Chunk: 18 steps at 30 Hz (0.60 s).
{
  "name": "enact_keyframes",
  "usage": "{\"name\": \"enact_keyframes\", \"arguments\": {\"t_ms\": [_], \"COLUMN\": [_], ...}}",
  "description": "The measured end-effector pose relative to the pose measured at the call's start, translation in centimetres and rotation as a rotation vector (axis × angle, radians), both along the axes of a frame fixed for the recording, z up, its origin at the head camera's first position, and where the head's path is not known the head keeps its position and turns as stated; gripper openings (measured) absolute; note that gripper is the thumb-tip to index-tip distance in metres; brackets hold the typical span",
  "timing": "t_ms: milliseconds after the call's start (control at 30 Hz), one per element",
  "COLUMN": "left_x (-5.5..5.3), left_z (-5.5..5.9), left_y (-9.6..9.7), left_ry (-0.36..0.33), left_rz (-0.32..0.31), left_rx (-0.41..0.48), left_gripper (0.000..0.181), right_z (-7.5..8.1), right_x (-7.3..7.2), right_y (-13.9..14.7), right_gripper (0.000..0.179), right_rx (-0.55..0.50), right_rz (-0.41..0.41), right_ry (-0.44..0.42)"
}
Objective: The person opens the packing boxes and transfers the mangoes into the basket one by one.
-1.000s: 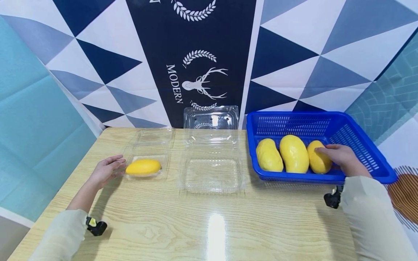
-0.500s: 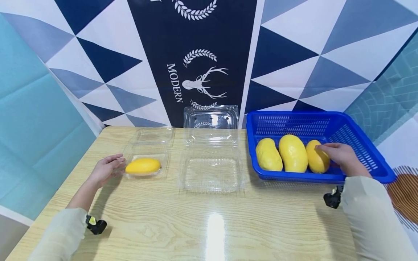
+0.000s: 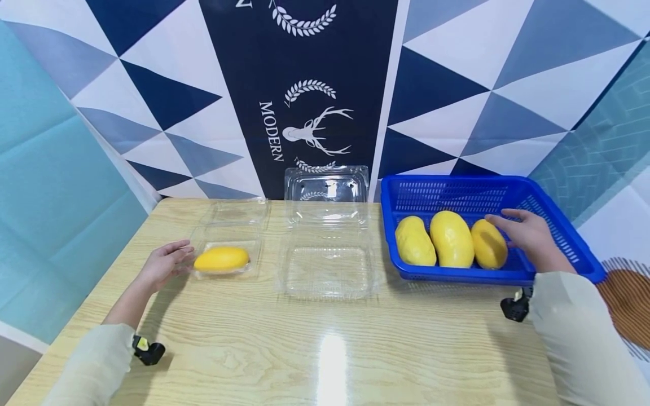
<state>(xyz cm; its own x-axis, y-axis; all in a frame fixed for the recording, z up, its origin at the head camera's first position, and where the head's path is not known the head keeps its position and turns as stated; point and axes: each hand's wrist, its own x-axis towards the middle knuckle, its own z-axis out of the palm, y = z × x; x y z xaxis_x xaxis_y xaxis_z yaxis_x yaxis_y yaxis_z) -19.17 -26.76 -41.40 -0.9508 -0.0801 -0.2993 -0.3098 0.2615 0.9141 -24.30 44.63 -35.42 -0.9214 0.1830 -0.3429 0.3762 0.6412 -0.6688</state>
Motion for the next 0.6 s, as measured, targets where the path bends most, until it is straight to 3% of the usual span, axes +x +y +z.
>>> {"name": "enact_keyframes", "arguments": {"t_ms": [600], "left_x": [-0.1], "left_z": [-0.2], "left_y": [-0.2], "left_ry": [0.004], "left_rz": [-0.003], "left_rx": [0.006], "left_gripper": [0.052], "right_z": [1.6], "right_x": [0.3], "right_y": [-2.6], "right_gripper": [0.095], "right_rx": [0.053], "right_rz": [0.053], "right_ry": [0.121]}}
